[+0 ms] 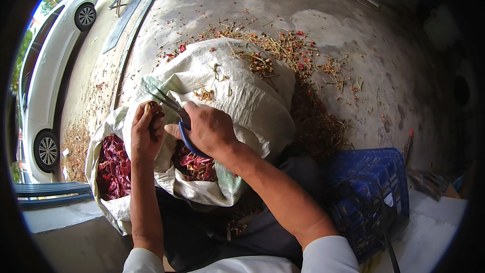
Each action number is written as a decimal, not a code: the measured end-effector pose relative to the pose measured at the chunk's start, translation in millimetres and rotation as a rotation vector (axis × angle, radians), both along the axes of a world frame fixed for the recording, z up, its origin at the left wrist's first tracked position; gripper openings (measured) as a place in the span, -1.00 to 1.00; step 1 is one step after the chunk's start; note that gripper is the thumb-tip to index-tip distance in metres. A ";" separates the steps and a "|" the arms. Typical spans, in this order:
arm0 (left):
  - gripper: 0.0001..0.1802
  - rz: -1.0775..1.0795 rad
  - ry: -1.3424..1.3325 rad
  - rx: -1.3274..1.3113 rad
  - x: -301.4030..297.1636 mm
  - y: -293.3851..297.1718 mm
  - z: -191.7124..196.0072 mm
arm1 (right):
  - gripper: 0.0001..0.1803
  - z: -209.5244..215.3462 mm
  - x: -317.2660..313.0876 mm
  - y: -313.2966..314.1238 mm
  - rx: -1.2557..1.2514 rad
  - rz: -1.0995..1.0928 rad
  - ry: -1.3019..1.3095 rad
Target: The person sits on the floor and uses scissors to trim the stems off dried red peppers taken from a large sack. The trimmed peppers are placed into a second sack while the discarded stems fall onto the floor.
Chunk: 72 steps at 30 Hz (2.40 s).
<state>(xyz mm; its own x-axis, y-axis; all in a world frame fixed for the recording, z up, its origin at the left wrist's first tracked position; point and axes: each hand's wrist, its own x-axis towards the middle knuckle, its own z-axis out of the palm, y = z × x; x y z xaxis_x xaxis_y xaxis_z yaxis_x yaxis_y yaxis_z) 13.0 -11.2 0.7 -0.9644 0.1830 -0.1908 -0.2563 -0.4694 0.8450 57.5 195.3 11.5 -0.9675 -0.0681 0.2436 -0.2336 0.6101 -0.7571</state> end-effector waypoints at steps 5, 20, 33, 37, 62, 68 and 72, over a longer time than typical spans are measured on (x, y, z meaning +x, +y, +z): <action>-0.88 -0.007 0.004 0.018 -0.9 0.9 -3.6 | -0.36 1.6 6.3 0.3 0.125 0.034 0.022; -0.85 0.074 0.013 0.099 7.4 -2.8 -13.9 | -0.45 -7.1 5.2 -15.5 0.104 0.092 0.004; -0.90 0.111 0.024 -0.001 3.3 -12.2 -6.2 | -0.44 -1.7 5.8 -21.1 0.175 0.060 0.073; -0.92 0.076 0.021 0.042 3.0 -18.3 -7.8 | -0.46 -5.2 6.7 -23.3 0.138 0.112 0.030; -0.87 0.147 0.171 -0.151 3.9 -9.8 -2.8 | -0.37 -3.5 9.3 -36.2 -0.280 0.155 -0.188; -0.88 0.071 0.095 0.034 -0.4 -11.0 -3.2 | -0.35 -13.7 7.9 -36.8 -0.236 0.143 -0.104; -0.88 -0.086 0.100 0.274 0.4 -17.9 -3.7 | -0.34 -12.1 6.9 -35.2 -0.107 0.128 0.021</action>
<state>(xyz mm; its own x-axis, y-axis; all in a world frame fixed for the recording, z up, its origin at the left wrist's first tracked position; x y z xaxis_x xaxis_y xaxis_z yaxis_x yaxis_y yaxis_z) 13.4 -29.1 -3.0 -0.9548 0.2961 -0.0278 -0.2265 -0.6635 0.7131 64.4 160.1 -0.6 -0.9472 -0.1629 0.2761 -0.3206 0.4907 -0.8102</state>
